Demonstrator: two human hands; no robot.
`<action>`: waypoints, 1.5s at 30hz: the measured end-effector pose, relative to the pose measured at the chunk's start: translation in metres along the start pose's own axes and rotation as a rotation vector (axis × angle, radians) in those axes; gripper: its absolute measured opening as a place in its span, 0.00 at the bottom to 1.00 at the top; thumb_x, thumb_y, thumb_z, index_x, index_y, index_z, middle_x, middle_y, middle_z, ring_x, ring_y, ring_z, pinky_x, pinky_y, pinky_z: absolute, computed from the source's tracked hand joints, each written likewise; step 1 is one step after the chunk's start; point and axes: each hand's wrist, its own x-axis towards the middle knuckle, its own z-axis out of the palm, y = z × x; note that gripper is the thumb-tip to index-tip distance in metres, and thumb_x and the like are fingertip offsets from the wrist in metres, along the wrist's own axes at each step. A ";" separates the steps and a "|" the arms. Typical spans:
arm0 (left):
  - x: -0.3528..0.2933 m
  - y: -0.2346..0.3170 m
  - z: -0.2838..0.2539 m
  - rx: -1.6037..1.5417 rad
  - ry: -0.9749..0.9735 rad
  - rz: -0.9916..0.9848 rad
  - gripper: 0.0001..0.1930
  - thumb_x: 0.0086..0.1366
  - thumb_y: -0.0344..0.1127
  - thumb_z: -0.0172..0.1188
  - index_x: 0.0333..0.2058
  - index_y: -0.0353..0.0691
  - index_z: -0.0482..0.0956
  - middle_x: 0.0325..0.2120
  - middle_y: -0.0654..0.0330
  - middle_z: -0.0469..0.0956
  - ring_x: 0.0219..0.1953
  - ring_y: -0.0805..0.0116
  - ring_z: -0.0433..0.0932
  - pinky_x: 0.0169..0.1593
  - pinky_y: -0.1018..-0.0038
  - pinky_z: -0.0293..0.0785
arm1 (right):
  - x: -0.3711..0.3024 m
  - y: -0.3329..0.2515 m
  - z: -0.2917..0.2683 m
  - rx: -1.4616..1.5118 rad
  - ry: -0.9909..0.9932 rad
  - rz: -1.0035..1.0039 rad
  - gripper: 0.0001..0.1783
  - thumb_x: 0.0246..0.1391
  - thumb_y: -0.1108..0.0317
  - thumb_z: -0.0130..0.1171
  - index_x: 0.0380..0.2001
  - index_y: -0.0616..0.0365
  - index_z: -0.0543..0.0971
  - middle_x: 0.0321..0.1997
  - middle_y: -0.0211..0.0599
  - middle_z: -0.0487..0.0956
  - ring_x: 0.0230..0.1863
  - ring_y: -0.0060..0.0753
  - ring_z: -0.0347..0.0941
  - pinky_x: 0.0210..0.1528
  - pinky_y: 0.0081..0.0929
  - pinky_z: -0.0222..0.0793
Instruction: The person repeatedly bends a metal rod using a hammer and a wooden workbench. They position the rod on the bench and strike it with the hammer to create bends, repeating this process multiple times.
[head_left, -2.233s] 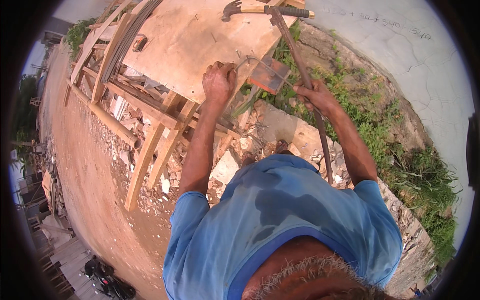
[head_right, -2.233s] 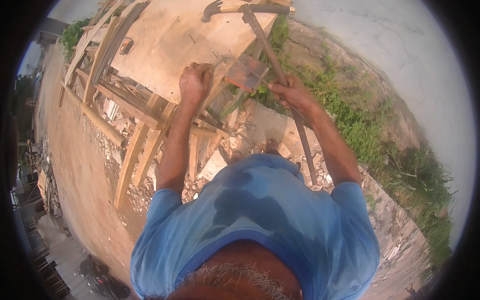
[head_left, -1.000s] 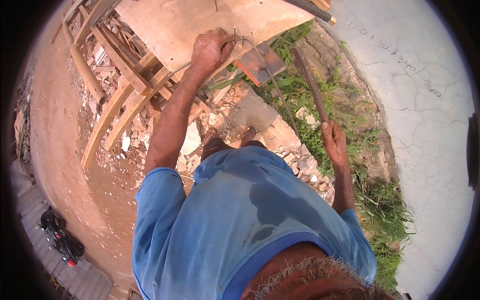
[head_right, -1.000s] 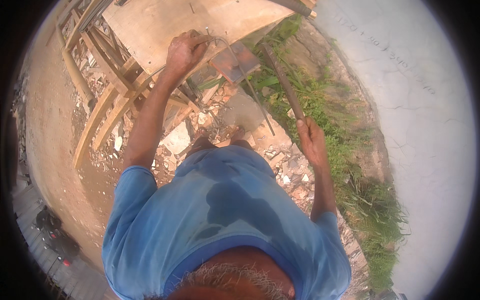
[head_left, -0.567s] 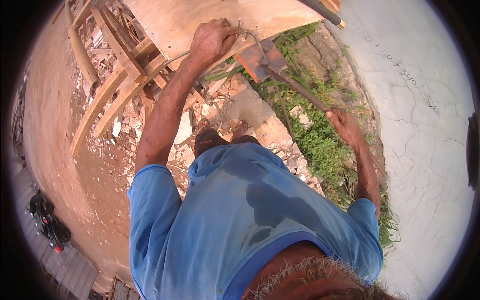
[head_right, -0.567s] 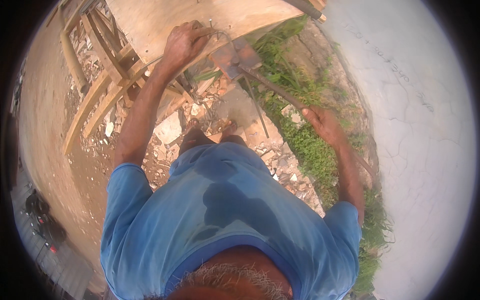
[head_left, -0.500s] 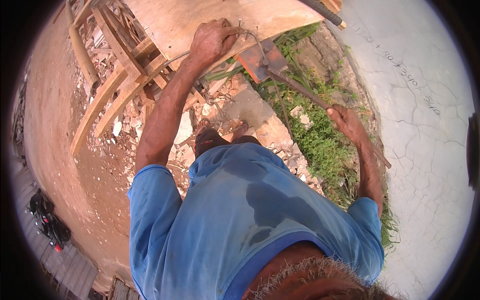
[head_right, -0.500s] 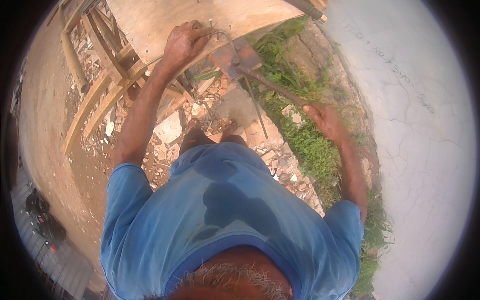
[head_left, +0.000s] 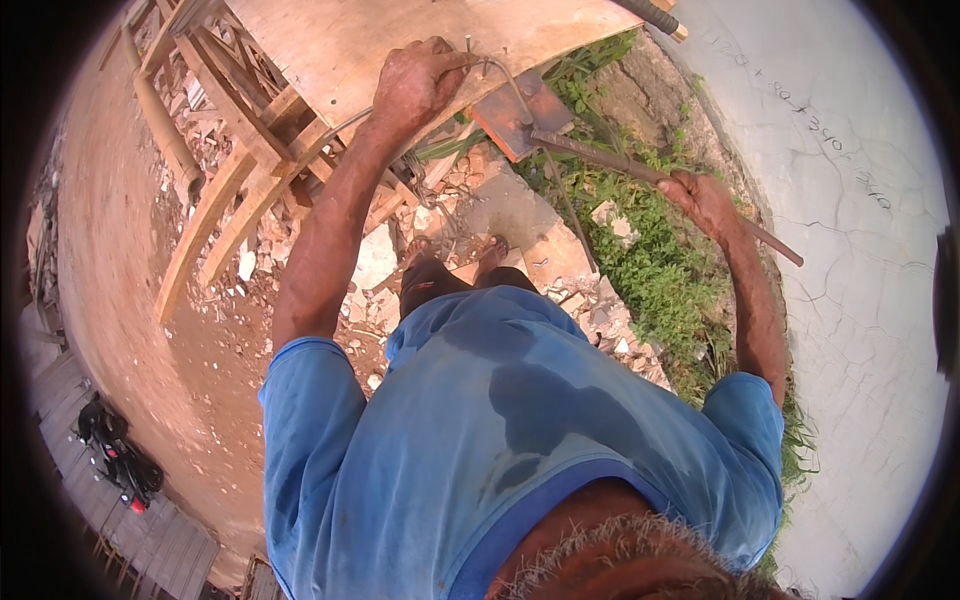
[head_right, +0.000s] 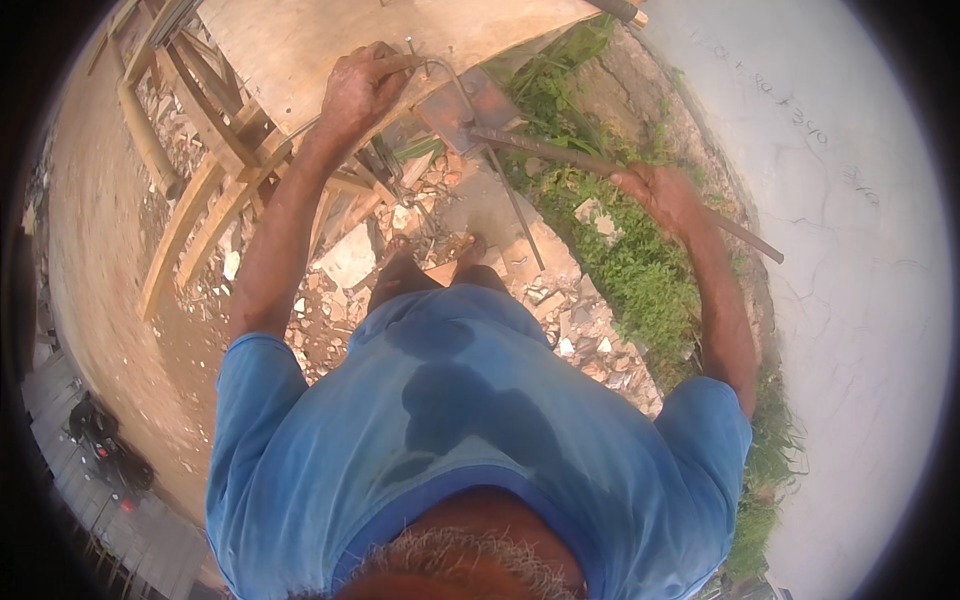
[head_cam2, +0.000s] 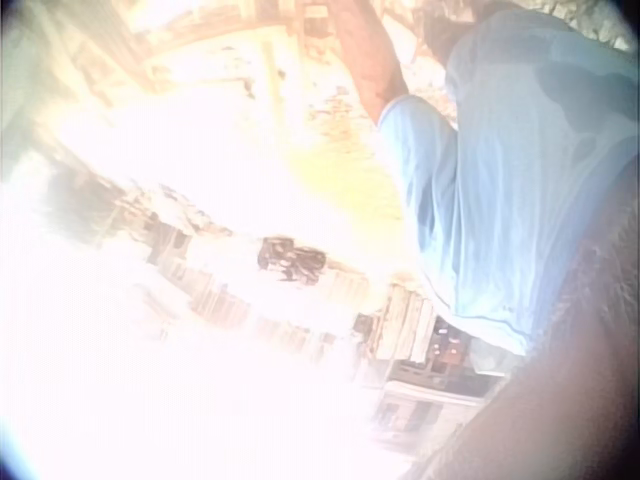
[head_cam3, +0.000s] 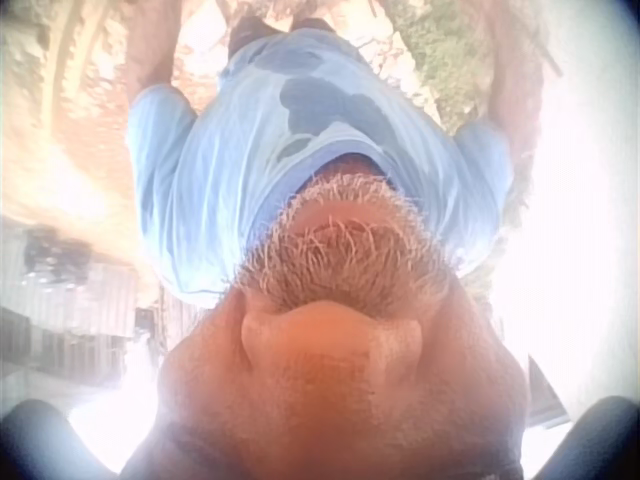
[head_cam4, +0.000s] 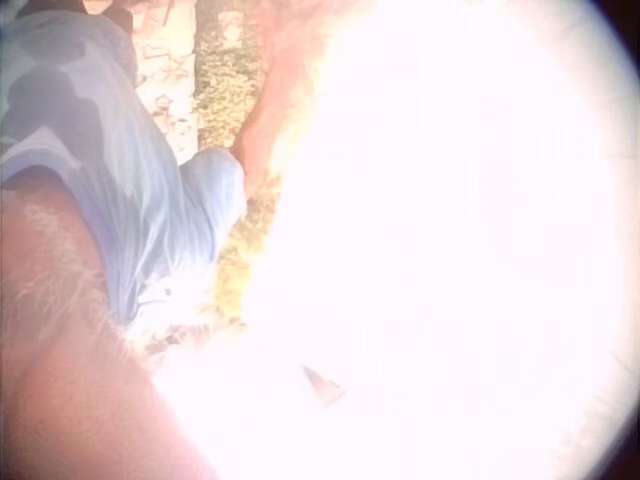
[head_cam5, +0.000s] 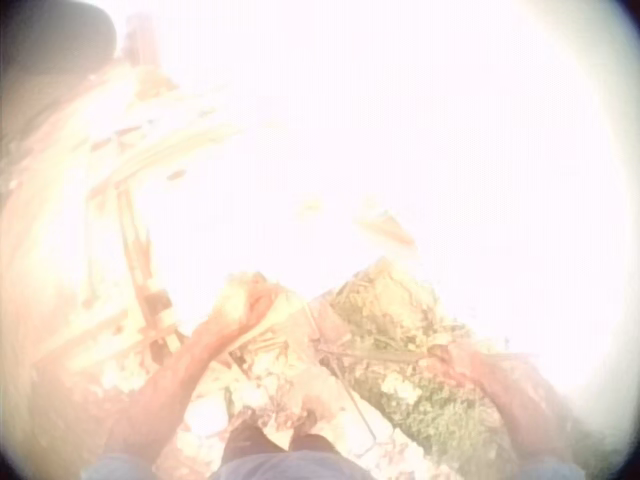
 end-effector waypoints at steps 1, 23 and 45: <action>0.000 -0.001 0.000 0.005 0.008 0.002 0.10 0.64 0.37 0.59 0.40 0.47 0.86 0.30 0.56 0.79 0.33 0.54 0.78 0.38 0.58 0.73 | 0.000 0.000 0.000 0.001 -0.026 0.000 0.39 0.61 0.31 0.43 0.42 0.59 0.82 0.17 0.44 0.74 0.25 0.44 0.76 0.31 0.47 0.71; -0.003 -0.015 0.014 -0.078 0.018 -0.002 0.12 0.61 0.35 0.59 0.42 0.47 0.86 0.30 0.56 0.79 0.37 0.54 0.78 0.44 0.60 0.73 | -0.023 -0.016 0.043 0.009 0.263 0.230 0.53 0.50 0.16 0.37 0.31 0.60 0.85 0.11 0.33 0.67 0.20 0.37 0.70 0.24 0.44 0.65; 0.004 -0.021 0.025 -0.091 -0.098 -0.048 0.14 0.64 0.39 0.54 0.44 0.52 0.86 0.39 0.54 0.78 0.48 0.53 0.76 0.53 0.53 0.65 | -0.093 -0.224 0.143 0.430 0.421 0.884 0.52 0.54 0.18 0.32 0.30 0.60 0.83 0.15 0.35 0.71 0.22 0.41 0.75 0.29 0.46 0.72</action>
